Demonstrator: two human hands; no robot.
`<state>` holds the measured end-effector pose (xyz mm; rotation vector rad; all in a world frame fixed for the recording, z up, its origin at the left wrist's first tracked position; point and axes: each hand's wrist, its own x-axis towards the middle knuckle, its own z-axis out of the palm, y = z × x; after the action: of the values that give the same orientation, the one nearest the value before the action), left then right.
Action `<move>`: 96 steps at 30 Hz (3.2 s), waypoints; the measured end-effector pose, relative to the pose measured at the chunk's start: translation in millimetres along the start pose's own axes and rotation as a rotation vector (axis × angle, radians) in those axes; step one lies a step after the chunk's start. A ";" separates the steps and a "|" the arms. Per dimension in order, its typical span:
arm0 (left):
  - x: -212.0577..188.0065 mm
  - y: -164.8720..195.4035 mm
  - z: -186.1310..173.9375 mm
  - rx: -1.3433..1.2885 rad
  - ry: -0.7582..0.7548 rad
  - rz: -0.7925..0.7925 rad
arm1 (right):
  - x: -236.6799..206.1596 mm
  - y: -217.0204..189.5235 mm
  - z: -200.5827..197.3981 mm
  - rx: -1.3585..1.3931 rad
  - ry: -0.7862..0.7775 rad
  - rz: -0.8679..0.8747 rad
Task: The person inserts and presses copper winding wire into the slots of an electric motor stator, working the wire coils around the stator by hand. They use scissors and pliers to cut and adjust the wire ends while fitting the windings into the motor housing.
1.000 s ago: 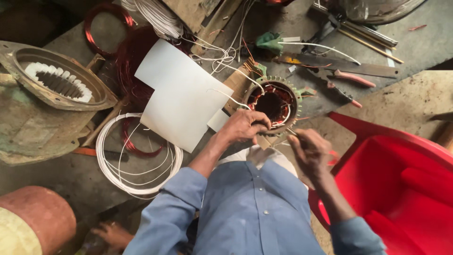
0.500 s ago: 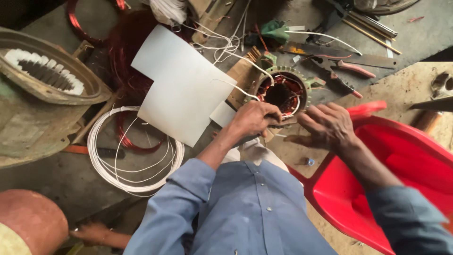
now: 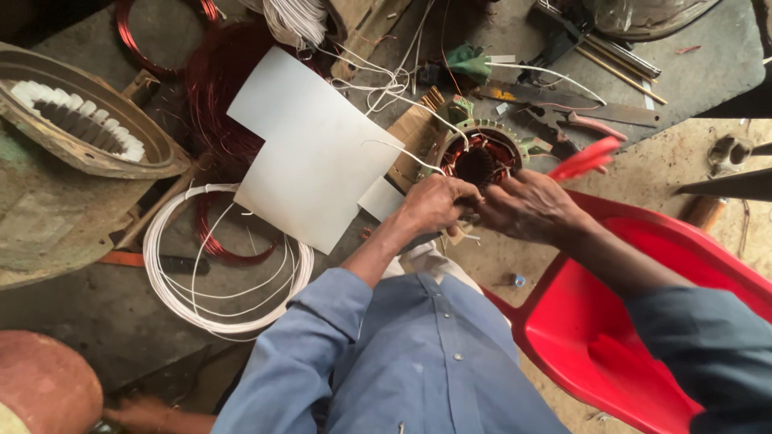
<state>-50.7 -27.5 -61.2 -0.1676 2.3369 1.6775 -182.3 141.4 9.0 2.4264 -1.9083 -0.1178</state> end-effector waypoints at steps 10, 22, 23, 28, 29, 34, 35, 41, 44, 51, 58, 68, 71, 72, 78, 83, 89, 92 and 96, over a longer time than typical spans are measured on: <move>-0.8 5.4 -2.5 -0.126 -0.055 -0.060 | -44.2 -104.1 18.7 1.119 0.087 1.510; -7.1 8.9 -2.0 -0.120 -0.013 -0.092 | -32.4 -121.8 48.1 1.641 0.687 1.862; -6.8 9.4 -2.4 -0.120 -0.004 -0.075 | -31.6 -124.1 48.4 1.414 0.597 1.761; -5.3 9.4 -3.8 -0.130 -0.019 -0.051 | -5.7 -123.3 47.7 0.910 0.319 1.542; -5.3 9.2 -3.6 -0.137 -0.027 -0.048 | -5.2 -119.2 44.7 0.841 0.296 1.471; -4.6 8.0 -2.2 -0.149 -0.042 -0.068 | -37.9 -87.0 21.9 0.441 0.195 1.063; -3.9 7.5 -2.0 -0.154 -0.035 -0.057 | -38.5 -79.1 21.9 0.386 0.188 0.933; -2.3 2.1 -1.5 -0.101 -0.044 -0.016 | -26.4 -19.4 5.0 0.182 -0.086 0.359; -1.1 1.5 -0.9 -0.103 -0.068 -0.059 | -27.3 -6.4 -11.3 0.187 -0.005 0.233; -0.7 5.8 -3.7 -0.072 -0.071 -0.052 | -8.5 -12.4 1.9 0.118 -0.088 0.237; -1.2 7.3 -4.2 -0.080 -0.052 -0.039 | -49.7 -52.9 -0.1 0.556 0.270 0.746; 0.0 -2.0 1.5 -0.040 0.019 0.012 | -12.5 -107.9 50.6 0.844 0.509 1.211; -2.9 -6.2 4.4 -0.069 0.097 0.096 | -2.6 -111.8 48.9 0.882 0.419 1.212; -3.7 -7.2 5.1 -0.070 0.127 0.140 | 0.4 -110.6 49.3 0.928 0.448 1.298; -7.3 -7.9 3.9 -0.210 0.033 0.093 | -7.6 -90.9 48.0 0.433 0.294 1.243; -9.0 -5.9 4.1 -0.312 0.020 0.050 | -29.9 -88.8 37.0 1.403 0.182 1.511; -6.7 -6.4 4.6 -0.380 0.029 0.058 | -20.1 -106.2 28.0 1.179 0.256 1.581; -6.8 -5.3 4.0 -0.392 0.026 0.012 | -11.6 -113.7 24.9 0.890 0.152 1.552; -7.3 -2.4 2.3 -0.395 0.023 -0.019 | -4.2 -118.9 27.2 0.661 0.123 1.411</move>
<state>-42.8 -26.5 -62.0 -0.2821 1.9847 2.1189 -70.7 173.7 -28.4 0.6105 -3.3161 0.7608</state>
